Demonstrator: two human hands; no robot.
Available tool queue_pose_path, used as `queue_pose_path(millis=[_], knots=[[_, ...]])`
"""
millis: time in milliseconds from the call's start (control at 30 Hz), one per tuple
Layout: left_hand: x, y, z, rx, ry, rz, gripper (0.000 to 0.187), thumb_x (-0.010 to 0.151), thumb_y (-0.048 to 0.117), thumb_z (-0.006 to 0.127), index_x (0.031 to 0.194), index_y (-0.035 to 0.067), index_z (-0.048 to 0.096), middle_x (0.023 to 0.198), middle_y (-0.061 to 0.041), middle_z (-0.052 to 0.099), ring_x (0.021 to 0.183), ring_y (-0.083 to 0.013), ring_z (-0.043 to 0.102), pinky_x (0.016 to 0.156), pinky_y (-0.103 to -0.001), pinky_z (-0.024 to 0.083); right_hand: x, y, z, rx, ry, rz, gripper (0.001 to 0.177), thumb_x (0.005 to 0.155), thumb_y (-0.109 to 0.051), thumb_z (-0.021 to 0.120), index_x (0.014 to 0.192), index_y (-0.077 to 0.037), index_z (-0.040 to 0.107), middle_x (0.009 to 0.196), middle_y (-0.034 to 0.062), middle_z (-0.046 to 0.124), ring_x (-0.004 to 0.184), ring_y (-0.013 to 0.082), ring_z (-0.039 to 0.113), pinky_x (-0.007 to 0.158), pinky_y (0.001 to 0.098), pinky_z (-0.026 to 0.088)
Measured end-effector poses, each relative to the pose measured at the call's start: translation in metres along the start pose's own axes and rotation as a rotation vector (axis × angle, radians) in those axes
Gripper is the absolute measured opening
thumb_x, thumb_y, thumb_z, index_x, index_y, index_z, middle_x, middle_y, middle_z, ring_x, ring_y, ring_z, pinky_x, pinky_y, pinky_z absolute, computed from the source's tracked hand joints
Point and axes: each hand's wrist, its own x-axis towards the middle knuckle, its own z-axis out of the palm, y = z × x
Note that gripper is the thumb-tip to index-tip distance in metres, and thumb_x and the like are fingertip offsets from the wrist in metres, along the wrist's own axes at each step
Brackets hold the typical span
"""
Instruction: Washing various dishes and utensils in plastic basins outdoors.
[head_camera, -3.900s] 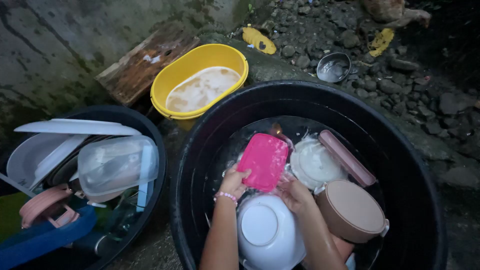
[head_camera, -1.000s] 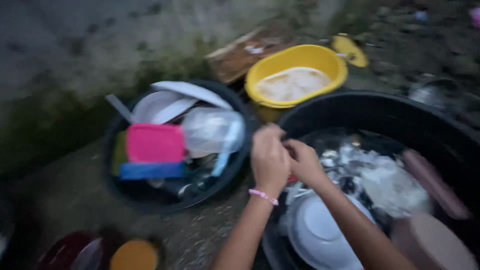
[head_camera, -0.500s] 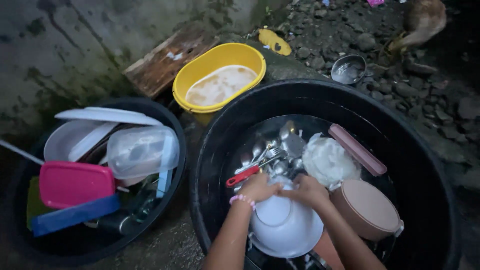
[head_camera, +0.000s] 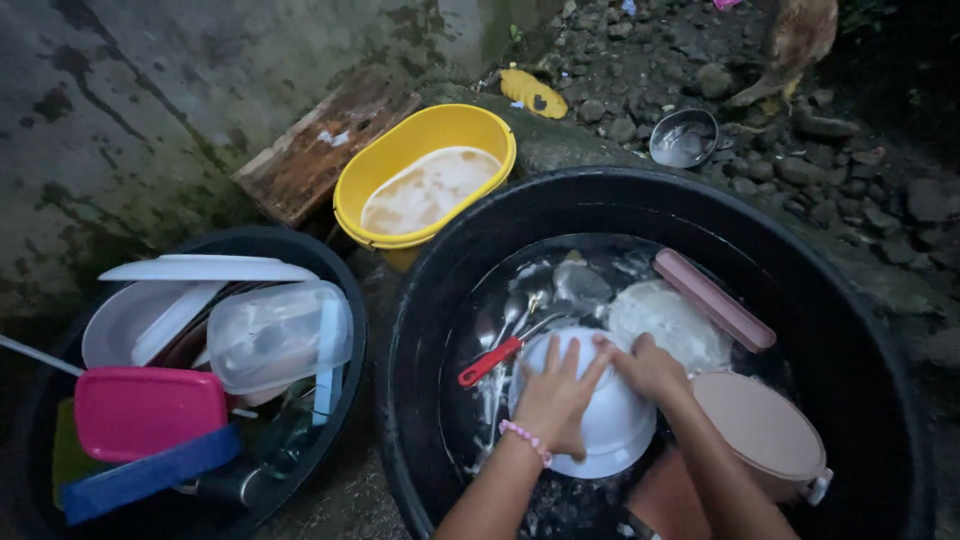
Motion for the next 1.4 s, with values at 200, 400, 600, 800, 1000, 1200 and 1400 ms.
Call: queue_pose_path(millis=[200, 400, 600, 800, 1000, 1200, 1400], knots=[[-0.001, 0.001, -0.029, -0.106, 0.242, 0.108, 0.123, 0.052, 0.034, 0.093, 0.156, 0.024, 0.030, 0.148, -0.027, 0.043, 0.134, -0.0535, 0.041, 0.107, -0.069, 0.037, 0.085, 0.075, 0.023, 0.252, 0.112, -0.117, 0.067, 0.098, -0.054, 0.044, 0.125, 0.003, 0.067, 0.112, 0.0328, 0.071, 0.096, 0.0425, 0.070, 0.081, 0.0499, 0.054], [0.018, -0.036, -0.036, -0.497, 0.475, -0.384, 0.078, 0.075, 0.038, 0.080, 0.145, 0.022, 0.051, 0.135, -0.014, 0.057, 0.111, -0.0333, 0.065, 0.089, -0.043, 0.055, 0.037, 0.008, -0.007, 1.292, -0.007, -0.054, 0.049, 0.106, -0.044, 0.040, 0.136, -0.006, 0.047, 0.103, 0.0205, 0.064, 0.077, 0.0289, 0.065, 0.063, 0.0434, 0.055], [0.042, -0.091, 0.034, -0.955, 0.918, -0.653, 0.053, 0.095, 0.026, 0.059, 0.146, 0.012, 0.054, 0.125, -0.023, 0.068, 0.112, -0.0410, 0.067, 0.094, -0.047, 0.053, 0.001, -0.007, 0.050, 0.169, 0.165, -0.641, 0.040, 0.089, -0.020, 0.067, 0.127, -0.005, 0.066, 0.119, 0.0209, 0.073, 0.110, 0.0368, 0.069, 0.097, 0.0431, 0.053], [0.076, -0.117, 0.122, -1.013, 0.935, -0.661, 0.048, 0.088, 0.011, 0.051, 0.134, 0.001, 0.057, 0.116, -0.028, 0.071, 0.111, -0.0426, 0.069, 0.095, -0.049, 0.053, -0.051, -0.050, 0.000, -0.031, -0.204, -0.548, 0.024, 0.083, -0.023, 0.069, 0.101, -0.011, 0.079, 0.095, 0.0157, 0.077, 0.088, 0.0317, 0.075, 0.082, 0.0441, 0.057], [0.055, -0.076, 0.063, -0.866, 0.815, -0.668, 0.046, 0.093, 0.013, 0.051, 0.137, 0.000, 0.055, 0.106, -0.031, 0.071, 0.100, -0.0476, 0.068, 0.088, -0.053, 0.052, -0.076, -0.072, -0.024, 0.024, 0.263, -0.281, 0.025, 0.091, -0.025, 0.061, 0.092, -0.004, 0.074, 0.091, 0.0191, 0.075, 0.089, 0.0351, 0.072, 0.082, 0.0447, 0.056], [0.079, -0.096, 0.107, -1.052, 0.721, -0.548, 0.029, 0.091, 0.015, 0.058, 0.108, -0.002, 0.074, 0.101, -0.025, 0.076, 0.097, -0.0383, 0.074, 0.085, -0.045, 0.055, -0.026, -0.062, 0.018, -0.396, 0.009, -0.541, 0.069, 0.094, -0.050, 0.051, 0.156, -0.022, 0.042, 0.163, 0.0069, 0.028, 0.149, 0.0378, 0.023, 0.113, 0.0627, 0.028], [0.071, -0.085, 0.091, -1.223, 0.720, -0.555, 0.029, 0.088, 0.013, 0.057, 0.106, -0.002, 0.074, 0.096, -0.021, 0.079, 0.091, -0.0330, 0.078, 0.080, -0.043, 0.057, 0.035, -0.058, 0.032, -0.729, 0.169, -0.766, 0.080, 0.101, -0.054, 0.044, 0.160, -0.005, 0.022, 0.167, 0.0247, 0.014, 0.148, 0.0502, 0.009, 0.110, 0.0685, 0.013]])
